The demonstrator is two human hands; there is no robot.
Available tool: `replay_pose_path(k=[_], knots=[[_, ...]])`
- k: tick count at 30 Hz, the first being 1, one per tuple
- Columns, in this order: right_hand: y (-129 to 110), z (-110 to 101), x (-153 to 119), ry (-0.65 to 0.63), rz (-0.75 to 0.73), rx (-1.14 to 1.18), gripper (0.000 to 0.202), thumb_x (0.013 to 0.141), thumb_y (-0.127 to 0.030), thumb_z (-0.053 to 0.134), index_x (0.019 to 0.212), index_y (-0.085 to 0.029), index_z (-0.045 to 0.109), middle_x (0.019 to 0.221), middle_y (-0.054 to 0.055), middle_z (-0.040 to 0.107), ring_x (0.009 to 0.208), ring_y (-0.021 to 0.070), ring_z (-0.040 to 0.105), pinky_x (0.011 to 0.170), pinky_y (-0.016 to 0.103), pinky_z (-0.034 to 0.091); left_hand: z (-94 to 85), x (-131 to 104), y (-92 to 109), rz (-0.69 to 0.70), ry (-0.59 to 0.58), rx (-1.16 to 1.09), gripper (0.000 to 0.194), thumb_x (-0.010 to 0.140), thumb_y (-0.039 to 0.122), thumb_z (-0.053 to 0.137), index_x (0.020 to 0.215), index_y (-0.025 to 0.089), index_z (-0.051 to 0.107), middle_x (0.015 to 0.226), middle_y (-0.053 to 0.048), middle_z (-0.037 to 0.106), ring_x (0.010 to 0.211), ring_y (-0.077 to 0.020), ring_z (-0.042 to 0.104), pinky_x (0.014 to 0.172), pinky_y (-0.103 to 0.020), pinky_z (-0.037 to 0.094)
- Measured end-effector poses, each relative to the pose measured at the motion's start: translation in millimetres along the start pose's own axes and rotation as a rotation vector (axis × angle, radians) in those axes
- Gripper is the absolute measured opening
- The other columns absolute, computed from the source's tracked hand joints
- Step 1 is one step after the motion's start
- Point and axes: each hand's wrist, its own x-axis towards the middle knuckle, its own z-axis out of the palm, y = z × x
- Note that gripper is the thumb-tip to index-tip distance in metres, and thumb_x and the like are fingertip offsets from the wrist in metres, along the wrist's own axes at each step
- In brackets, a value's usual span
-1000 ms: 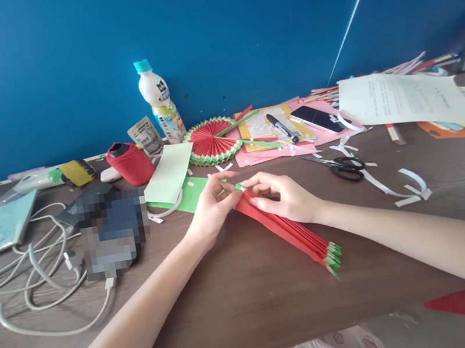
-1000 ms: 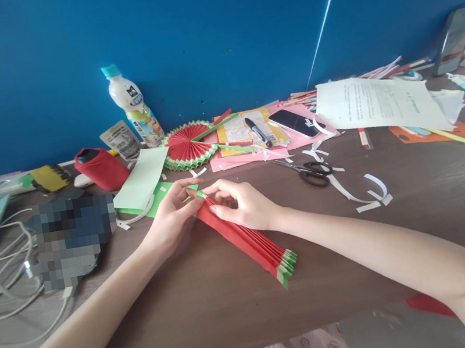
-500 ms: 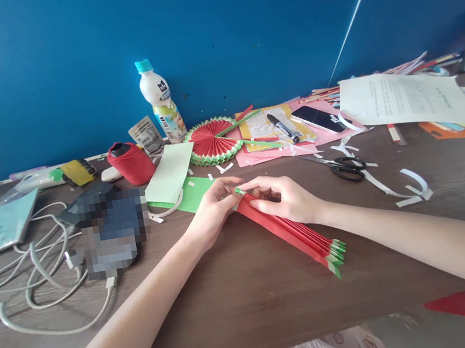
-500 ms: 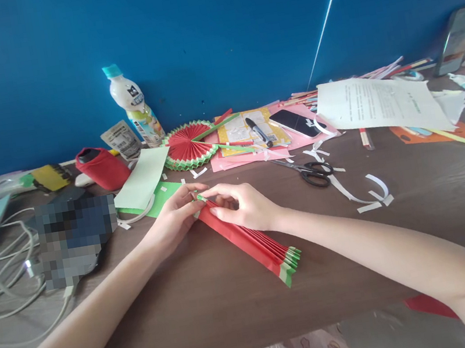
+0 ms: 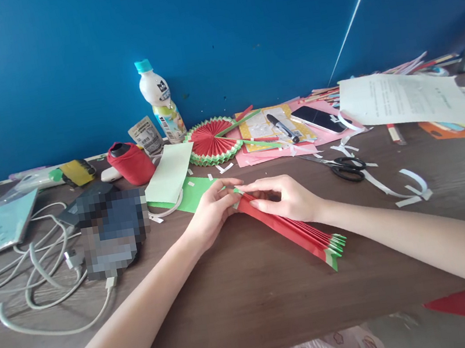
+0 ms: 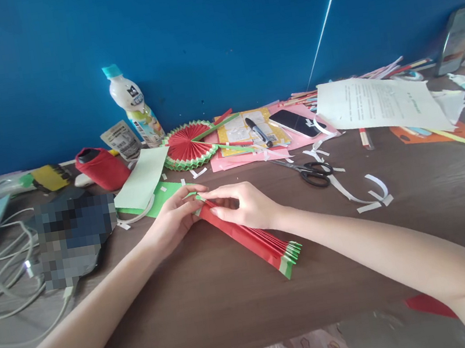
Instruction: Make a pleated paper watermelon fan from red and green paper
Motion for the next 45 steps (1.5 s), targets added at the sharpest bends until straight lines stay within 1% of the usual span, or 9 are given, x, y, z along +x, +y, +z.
replay_pose_path(k=[6, 13, 20, 24, 28, 31, 34, 39, 45], knots=[[1, -1, 0, 0.017, -0.101, -0.117, 0.033, 0.078, -0.020, 0.052, 0.109, -0.020, 0.062, 0.084, 0.003, 0.063, 0.072, 0.0135, 0.055, 0.069, 0.029, 0.045, -3.0, 1, 0, -0.012, -0.032, -0.026, 0.025, 0.069, 0.015, 0.062, 0.093, 0.015, 0.054, 0.077, 0.000, 0.061, 0.067, -0.0103, 0.057, 0.068, -0.025, 0.045], [1, -2, 0, 0.003, -0.169, -0.186, 0.033, 0.081, -0.021, 0.048, 0.111, -0.017, 0.061, 0.075, 0.002, 0.058, 0.064, 0.0113, 0.050, 0.064, 0.026, 0.044, -4.8, 2, 0, -0.004, -0.056, -0.088, 0.023, 0.071, 0.012, 0.053, 0.093, 0.015, 0.056, 0.077, -0.001, 0.063, 0.070, -0.0122, 0.059, 0.070, -0.027, 0.046], [1, -3, 0, -0.040, -0.229, -0.250, 0.033, 0.086, -0.022, 0.041, 0.114, -0.018, 0.059, 0.073, 0.002, 0.055, 0.065, 0.0124, 0.049, 0.063, 0.027, 0.043, -5.5, 1, 1, 0.007, -0.064, -0.090, 0.018, 0.076, 0.019, 0.054, 0.093, 0.015, 0.055, 0.075, -0.001, 0.061, 0.069, -0.0112, 0.058, 0.069, -0.026, 0.046], [-1, -6, 0, -0.093, -0.172, -0.211, 0.034, 0.088, -0.023, 0.036, 0.113, -0.018, 0.059, 0.073, 0.003, 0.053, 0.068, 0.0135, 0.049, 0.065, 0.029, 0.042, -5.3, 1, 0, 0.036, -0.063, 0.007, 0.025, 0.074, 0.026, 0.064, 0.094, 0.017, 0.054, 0.071, 0.002, 0.057, 0.066, -0.0094, 0.056, 0.065, -0.023, 0.044], [-6, -10, 3, -0.117, -0.045, -0.013, 0.036, 0.087, -0.025, 0.042, 0.121, -0.024, 0.052, 0.086, 0.002, 0.057, 0.075, 0.0135, 0.050, 0.071, 0.030, 0.042, -8.7, 3, -1, 0.109, -0.069, 0.050, 0.029, 0.071, 0.026, 0.067, 0.096, 0.016, 0.055, 0.077, 0.000, 0.059, 0.073, -0.0109, 0.058, 0.069, -0.023, 0.044], [-8, -14, 6, -0.124, 0.056, 0.143, 0.044, 0.084, -0.026, 0.048, 0.127, -0.024, 0.043, 0.082, 0.000, 0.055, 0.069, 0.0115, 0.049, 0.066, 0.027, 0.042, -13.3, 6, 0, 0.158, -0.018, 0.094, 0.031, 0.069, 0.026, 0.069, 0.096, 0.017, 0.057, 0.077, 0.000, 0.059, 0.072, -0.0108, 0.058, 0.069, -0.023, 0.044], [-3, -21, 10, -0.144, 0.122, 0.197, 0.037, 0.081, -0.028, 0.052, 0.117, -0.019, 0.048, 0.077, 0.000, 0.055, 0.069, 0.0118, 0.052, 0.065, 0.027, 0.043, -19.2, 8, 2, 0.205, 0.091, 0.145, 0.029, 0.066, 0.028, 0.071, 0.090, 0.017, 0.061, 0.076, 0.000, 0.059, 0.070, -0.0103, 0.057, 0.069, -0.022, 0.044], [14, -37, 16, -0.232, 0.174, 0.172, 0.029, 0.078, -0.034, 0.057, 0.101, -0.017, 0.058, 0.092, 0.005, 0.061, 0.086, 0.0172, 0.058, 0.076, 0.032, 0.045, -31.0, 11, 7, 0.296, 0.250, 0.149, 0.024, 0.062, 0.030, 0.072, 0.077, 0.016, 0.061, 0.075, 0.000, 0.062, 0.074, -0.0122, 0.058, 0.073, -0.025, 0.045], [22, -52, 20, -0.223, 0.212, 0.102, 0.030, 0.076, -0.034, 0.058, 0.100, -0.016, 0.060, 0.088, 0.006, 0.064, 0.077, 0.0162, 0.060, 0.069, 0.031, 0.047, -46.7, 14, 15, 0.363, 0.363, 0.130, 0.022, 0.059, 0.026, 0.072, 0.073, 0.016, 0.058, 0.073, 0.001, 0.058, 0.067, -0.0095, 0.056, 0.067, -0.023, 0.045]])
